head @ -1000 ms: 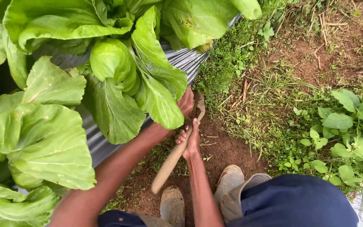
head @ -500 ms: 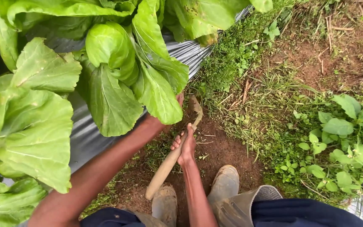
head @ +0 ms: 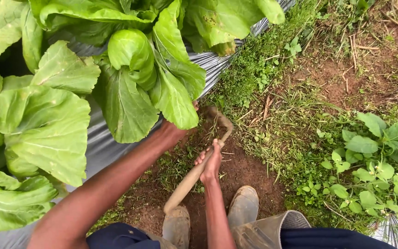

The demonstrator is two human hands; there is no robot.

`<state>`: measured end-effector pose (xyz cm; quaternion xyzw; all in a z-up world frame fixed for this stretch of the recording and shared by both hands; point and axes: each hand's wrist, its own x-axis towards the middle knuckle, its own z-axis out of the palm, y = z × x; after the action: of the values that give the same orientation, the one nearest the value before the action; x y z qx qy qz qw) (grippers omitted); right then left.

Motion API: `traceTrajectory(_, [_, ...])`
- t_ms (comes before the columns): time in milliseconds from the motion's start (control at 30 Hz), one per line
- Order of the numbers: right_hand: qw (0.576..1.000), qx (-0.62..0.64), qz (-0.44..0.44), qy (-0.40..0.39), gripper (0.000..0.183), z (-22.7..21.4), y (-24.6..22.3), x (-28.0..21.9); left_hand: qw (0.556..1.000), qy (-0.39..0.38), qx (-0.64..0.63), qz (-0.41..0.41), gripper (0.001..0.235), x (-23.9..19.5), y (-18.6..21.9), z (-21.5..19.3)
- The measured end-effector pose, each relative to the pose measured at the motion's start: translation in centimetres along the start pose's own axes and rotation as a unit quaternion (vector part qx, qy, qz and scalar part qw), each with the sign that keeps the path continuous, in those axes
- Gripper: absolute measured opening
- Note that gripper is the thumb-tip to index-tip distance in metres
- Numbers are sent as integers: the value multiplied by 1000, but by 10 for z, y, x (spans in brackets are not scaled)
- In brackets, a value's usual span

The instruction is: Using a small hand hoe to clear weeds and loosen soil around leafy green crops in a field.

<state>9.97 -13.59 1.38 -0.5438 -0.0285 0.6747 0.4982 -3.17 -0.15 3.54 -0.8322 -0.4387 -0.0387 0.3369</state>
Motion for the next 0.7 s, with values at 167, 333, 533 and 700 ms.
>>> traceTrajectory(167, [992,-24,-113,57,30,-4,-34,16,1000,-16,-18,6,17,-2,1,-3])
traceTrajectory(333, [976,-134,-170,19,19,-5,-48,3,999,-22,-30,13,17,-1,1,-10])
traceTrajectory(533, [972,-83,-206,74,19,-1,-49,6,998,-36,-49,13,16,0,-1,-13])
traceTrajectory(700, [979,-88,-174,53,18,-15,-53,5,996,-53,-70,25,16,1,-4,-13])
